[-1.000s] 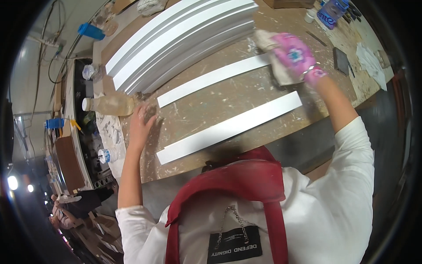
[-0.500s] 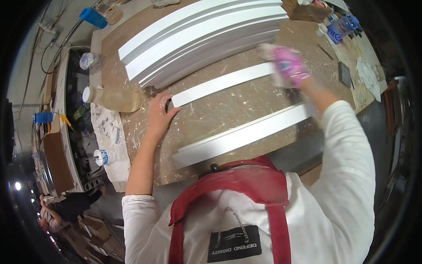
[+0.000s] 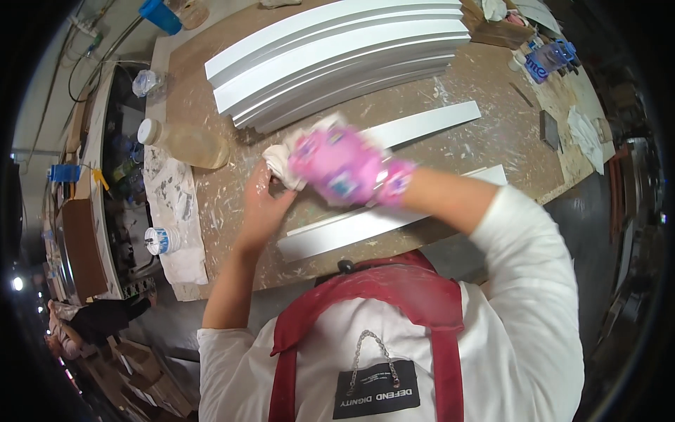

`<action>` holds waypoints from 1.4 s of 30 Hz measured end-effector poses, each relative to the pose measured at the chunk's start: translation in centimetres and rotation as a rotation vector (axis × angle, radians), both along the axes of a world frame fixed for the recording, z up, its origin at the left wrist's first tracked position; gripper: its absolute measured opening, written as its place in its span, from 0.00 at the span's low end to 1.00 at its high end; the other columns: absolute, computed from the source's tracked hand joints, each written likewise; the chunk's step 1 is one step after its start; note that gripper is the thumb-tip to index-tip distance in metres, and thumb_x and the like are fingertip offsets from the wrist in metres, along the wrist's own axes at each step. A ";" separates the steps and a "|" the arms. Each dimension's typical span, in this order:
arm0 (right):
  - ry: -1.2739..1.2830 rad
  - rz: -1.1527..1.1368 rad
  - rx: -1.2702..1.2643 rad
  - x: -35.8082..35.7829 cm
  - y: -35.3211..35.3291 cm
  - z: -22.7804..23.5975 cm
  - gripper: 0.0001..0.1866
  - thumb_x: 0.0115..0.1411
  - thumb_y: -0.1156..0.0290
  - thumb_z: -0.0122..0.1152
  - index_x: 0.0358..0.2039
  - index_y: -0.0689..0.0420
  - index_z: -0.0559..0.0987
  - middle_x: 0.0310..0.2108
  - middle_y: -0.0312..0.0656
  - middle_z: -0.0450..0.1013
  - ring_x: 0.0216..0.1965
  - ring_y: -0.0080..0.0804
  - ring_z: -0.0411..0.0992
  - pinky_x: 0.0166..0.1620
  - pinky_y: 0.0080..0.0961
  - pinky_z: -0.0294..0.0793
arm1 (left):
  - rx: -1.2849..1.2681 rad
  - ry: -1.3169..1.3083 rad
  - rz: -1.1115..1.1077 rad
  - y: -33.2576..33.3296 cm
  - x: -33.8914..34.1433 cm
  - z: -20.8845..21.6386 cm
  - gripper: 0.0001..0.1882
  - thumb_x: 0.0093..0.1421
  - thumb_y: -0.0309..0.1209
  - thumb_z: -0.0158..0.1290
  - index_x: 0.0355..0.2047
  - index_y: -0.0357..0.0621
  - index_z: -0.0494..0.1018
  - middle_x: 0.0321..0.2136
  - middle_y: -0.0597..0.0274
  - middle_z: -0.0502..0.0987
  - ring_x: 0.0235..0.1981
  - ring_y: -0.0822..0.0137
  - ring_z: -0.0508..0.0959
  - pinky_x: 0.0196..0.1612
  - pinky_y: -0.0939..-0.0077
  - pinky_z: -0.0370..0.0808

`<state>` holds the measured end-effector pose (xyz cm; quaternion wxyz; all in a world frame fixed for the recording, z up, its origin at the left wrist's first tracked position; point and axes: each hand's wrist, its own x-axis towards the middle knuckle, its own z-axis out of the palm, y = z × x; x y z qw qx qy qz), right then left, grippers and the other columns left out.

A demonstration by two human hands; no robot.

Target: The person cleans white wood strips by wiping them with a cloth, applying a liquid from a bottle to the cloth, and then stacking the cleaned strips on a workbench.

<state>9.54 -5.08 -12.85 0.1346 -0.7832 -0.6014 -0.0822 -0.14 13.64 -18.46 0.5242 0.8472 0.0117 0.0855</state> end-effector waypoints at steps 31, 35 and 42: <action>1.604 -0.379 0.744 2.3 -3.3 0.6 0.18 0.59 0.68 0.59 0.49 0.60 0.71 0.40 0.41 0.74 0.40 0.29 0.74 0.46 0.25 0.75 | -0.019 -0.104 0.499 17.3 3.3 -2.9 0.36 0.50 0.35 0.63 0.56 0.34 0.61 0.52 0.50 0.69 0.54 0.58 0.69 0.54 0.68 0.66; 2.099 -0.156 1.238 -0.9 -3.4 0.5 0.14 0.61 0.71 0.54 0.47 0.60 0.72 0.40 0.43 0.74 0.41 0.32 0.75 0.45 0.29 0.76 | 0.228 -0.160 0.539 14.2 4.0 -2.0 0.39 0.46 0.37 0.66 0.55 0.34 0.63 0.51 0.46 0.69 0.54 0.52 0.69 0.56 0.65 0.65; 1.345 -0.251 0.762 -4.0 -0.5 -0.9 0.17 0.47 0.62 0.60 0.35 0.59 0.79 0.42 0.49 0.73 0.45 0.41 0.71 0.47 0.36 0.72 | 0.657 -0.334 0.065 9.5 -1.4 -0.9 0.33 0.43 0.30 0.65 0.51 0.35 0.68 0.46 0.45 0.72 0.49 0.45 0.71 0.54 0.55 0.67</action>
